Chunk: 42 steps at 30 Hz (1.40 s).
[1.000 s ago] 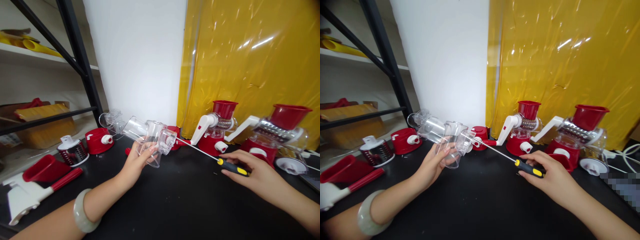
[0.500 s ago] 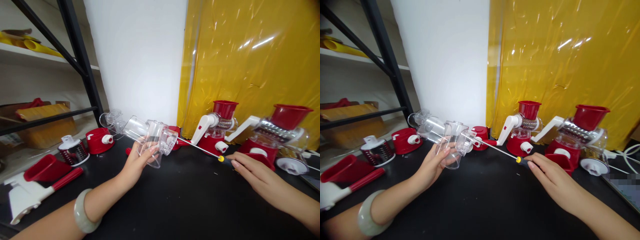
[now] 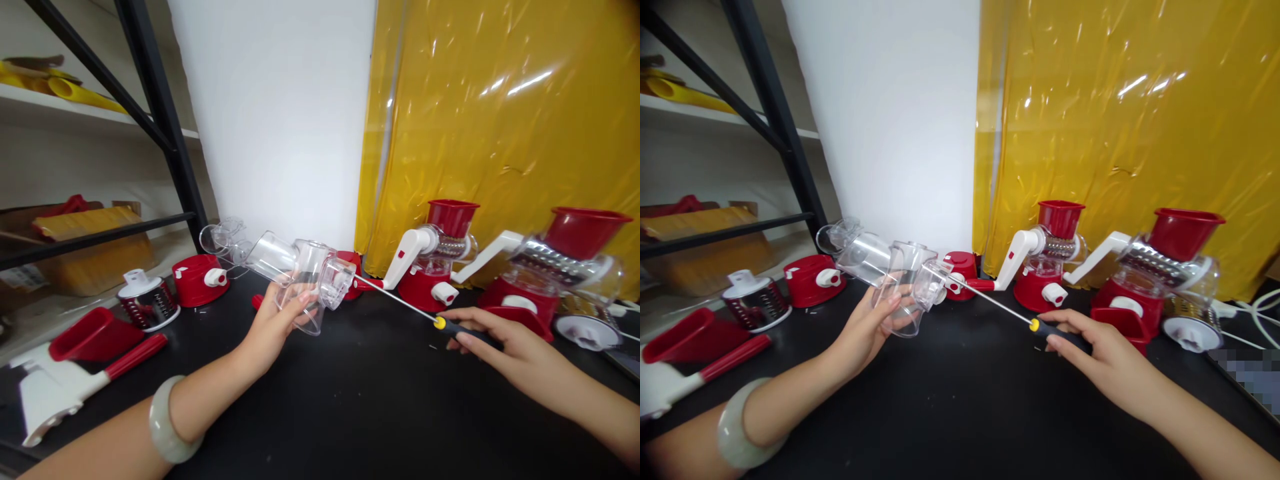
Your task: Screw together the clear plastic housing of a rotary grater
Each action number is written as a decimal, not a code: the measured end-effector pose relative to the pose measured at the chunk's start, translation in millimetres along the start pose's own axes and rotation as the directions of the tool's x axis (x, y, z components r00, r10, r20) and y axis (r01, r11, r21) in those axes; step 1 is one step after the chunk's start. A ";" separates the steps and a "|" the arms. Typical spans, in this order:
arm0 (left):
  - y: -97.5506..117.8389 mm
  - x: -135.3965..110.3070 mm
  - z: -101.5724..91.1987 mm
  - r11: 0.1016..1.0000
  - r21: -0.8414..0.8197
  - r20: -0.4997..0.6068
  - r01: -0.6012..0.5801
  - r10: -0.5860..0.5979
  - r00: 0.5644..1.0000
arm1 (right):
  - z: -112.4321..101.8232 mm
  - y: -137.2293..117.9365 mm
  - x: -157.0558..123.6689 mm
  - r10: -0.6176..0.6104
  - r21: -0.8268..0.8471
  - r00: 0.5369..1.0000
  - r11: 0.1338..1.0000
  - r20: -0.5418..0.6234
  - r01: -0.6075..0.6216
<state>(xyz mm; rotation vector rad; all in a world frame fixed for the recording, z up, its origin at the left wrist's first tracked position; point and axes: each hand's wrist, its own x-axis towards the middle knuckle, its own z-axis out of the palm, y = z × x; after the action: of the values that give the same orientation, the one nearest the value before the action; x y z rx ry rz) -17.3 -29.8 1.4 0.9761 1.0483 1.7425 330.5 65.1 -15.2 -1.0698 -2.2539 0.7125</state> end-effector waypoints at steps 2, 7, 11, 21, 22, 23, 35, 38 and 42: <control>0.4 0.3 0.0 1.000 -0.001 0.006 0.000 0.000 1.000 | 0.1 -0.6 -1.4 0.010 -0.015 1.000 1.000 -0.003 -0.010; 2.6 0.2 0.2 1.000 -0.008 -0.001 0.001 -0.001 1.000 | 0.8 -6.7 -2.5 -0.102 -0.082 0.992 0.992 -0.077 0.095; 2.9 -0.1 0.9 1.000 -0.011 -0.003 0.008 -0.008 1.000 | 3.3 -8.1 -0.6 -0.174 -0.111 0.975 0.981 -0.141 0.159; 2.7 -1.5 0.9 1.000 -0.011 0.007 0.022 -0.022 1.000 | -0.9 -3.7 -4.6 -0.106 -0.128 0.977 0.988 -0.183 0.083; 2.9 -1.1 0.8 1.000 -0.017 0.009 0.021 -0.020 1.000 | -2.1 -4.7 -5.1 -0.126 -0.138 0.975 0.985 -0.184 0.102; 3.0 -0.6 0.8 1.000 -0.024 0.010 0.018 -0.018 1.000 | -2.8 -5.6 -5.2 -0.155 -0.152 0.970 0.980 -0.189 0.127; 2.6 2.3 1.0 0.997 -0.071 -0.014 0.034 -0.035 0.999 | 2.6 -6.5 -1.4 -0.322 -0.312 0.870 0.927 -0.373 0.209; 2.2 2.2 0.8 0.997 -0.064 -0.011 0.035 -0.036 0.999 | 3.4 -4.0 -1.0 -0.276 -0.311 0.880 0.937 -0.387 0.157; 1.5 1.5 0.3 0.998 -0.052 -0.008 0.040 -0.041 0.999 | 2.9 -5.7 -3.0 -0.115 -0.299 0.950 0.954 -0.289 0.025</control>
<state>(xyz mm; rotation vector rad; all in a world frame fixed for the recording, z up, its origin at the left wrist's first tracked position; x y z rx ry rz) -17.9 -28.7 3.1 0.9090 1.0170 1.7343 327.2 58.9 -14.3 -1.1383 -2.1529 0.1673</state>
